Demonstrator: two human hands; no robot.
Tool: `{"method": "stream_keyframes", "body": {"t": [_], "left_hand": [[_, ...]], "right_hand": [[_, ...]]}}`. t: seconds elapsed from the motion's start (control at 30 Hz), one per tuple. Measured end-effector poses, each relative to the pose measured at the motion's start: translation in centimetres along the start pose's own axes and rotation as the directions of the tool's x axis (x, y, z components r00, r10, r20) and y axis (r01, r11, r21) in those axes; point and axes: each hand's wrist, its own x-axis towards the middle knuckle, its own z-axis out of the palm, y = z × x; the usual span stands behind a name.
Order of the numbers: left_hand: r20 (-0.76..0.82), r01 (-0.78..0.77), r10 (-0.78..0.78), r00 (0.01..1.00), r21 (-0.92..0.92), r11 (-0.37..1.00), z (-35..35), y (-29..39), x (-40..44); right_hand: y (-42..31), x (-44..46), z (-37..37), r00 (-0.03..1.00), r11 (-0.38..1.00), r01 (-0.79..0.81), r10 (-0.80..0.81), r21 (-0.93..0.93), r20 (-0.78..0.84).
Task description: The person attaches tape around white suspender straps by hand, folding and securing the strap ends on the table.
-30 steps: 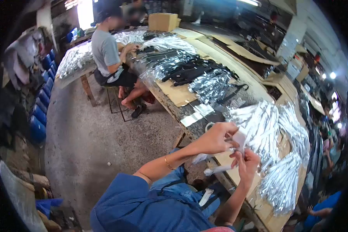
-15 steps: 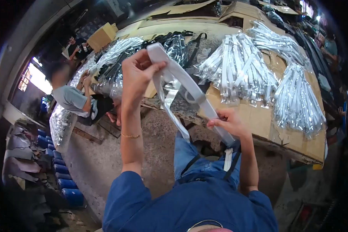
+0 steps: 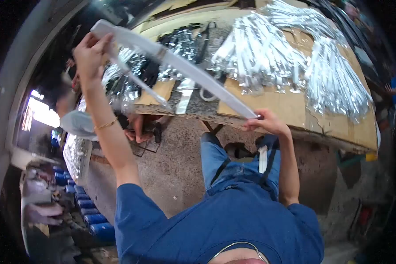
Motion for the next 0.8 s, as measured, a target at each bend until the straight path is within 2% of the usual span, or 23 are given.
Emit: {"method": "stream_keyframes", "body": {"t": [0.03, 0.1, 0.17, 0.23, 0.3, 0.33, 0.37, 0.43, 0.5, 0.57, 0.63, 0.67, 0.7, 0.77, 0.8], "left_hand": [[0.004, -0.002, 0.002, 1.0, -0.03, 1.0, 0.4, 0.5, -0.3], [-0.034, -0.074, 0.072, 0.997, -0.057, 0.996, 1.3, 1.9, -0.8], [-0.012, -0.133, 0.132, 0.991, -0.073, 0.988, 1.6, 1.9, -0.5], [-0.006, -0.128, 0.129, 0.992, -0.127, 0.984, 1.9, 2.7, -0.5], [0.011, -0.141, 0.144, 0.99, -0.116, 0.983, 2.7, 3.7, -0.9], [0.056, -0.142, 0.148, 0.987, -0.103, 0.985, 2.9, 4.3, -1.2], [0.042, -0.124, 0.124, 0.991, -0.002, 0.992, 3.2, 5.1, -1.6], [0.05, -0.104, 0.107, 0.993, -0.046, 0.993, 3.6, 6.3, -2.3], [0.098, -0.111, 0.129, 0.987, -0.174, 0.978, 3.8, 6.5, -2.7], [0.115, -0.093, 0.113, 0.987, -0.171, 0.981, 4.1, 6.8, -3.2], [0.14, -0.064, 0.085, 0.987, -0.152, 0.986, 4.8, 7.7, -4.3], [0.159, -0.052, 0.088, 0.983, -0.218, 0.975, 5.3, 7.9, -4.7], [0.185, -0.039, 0.095, 0.978, -0.287, 0.957, 5.9, 8.0, -5.0], [0.204, 0.012, 0.066, 0.977, -0.359, 0.933, 7.1, 8.1, -5.1], [0.272, -0.019, 0.102, 0.957, -0.291, 0.956, 7.6, 8.0, -4.8]], "right_hand": [[-0.1, -0.3, -0.3, 0.998, 0.999, -0.028, 0.026, -0.034, -0.064], [1.3, -0.7, -1.0, 0.992, 0.997, -0.048, 0.055, 0.066, -0.117], [1.3, -1.2, -1.2, 0.997, 0.998, -0.031, 0.035, 0.063, -0.072], [1.0, -1.4, -1.6, 0.997, 0.998, -0.017, 0.022, 0.068, -0.075], [1.6, -1.9, -1.4, 0.99, 0.989, -0.092, 0.103, 0.113, -0.101], [2.2, -2.1, -1.8, 0.993, 0.989, -0.103, 0.109, 0.11, -0.044], [2.9, -2.3, -1.9, 0.988, 0.988, -0.11, 0.12, 0.111, -0.092], [3.6, -2.8, -1.8, 0.994, 0.989, 0.008, 0.008, 0.146, -0.109], [4.4, -3.7, -2.4, 0.991, 0.992, 0.004, 0.013, 0.128, -0.134], [5.0, -4.3, -2.4, 0.995, 0.992, -0.008, 0.021, 0.124, -0.102], [4.9, -4.7, -1.8, 1.0, 1.0, 0.024, -0.024, -0.014, -0.018], [4.4, -4.8, -1.9, 0.998, 0.993, -0.051, 0.053, -0.105, 0.023], [4.0, -4.5, -1.6, 0.998, 0.994, -0.052, 0.056, -0.098, 0.033], [2.6, -4.3, -1.6, 0.98, 0.987, 0.146, -0.153, -0.061, -0.13], [-0.6, -4.4, -1.8, 0.984, 0.987, 0.108, -0.123, -0.119, -0.125]]}}
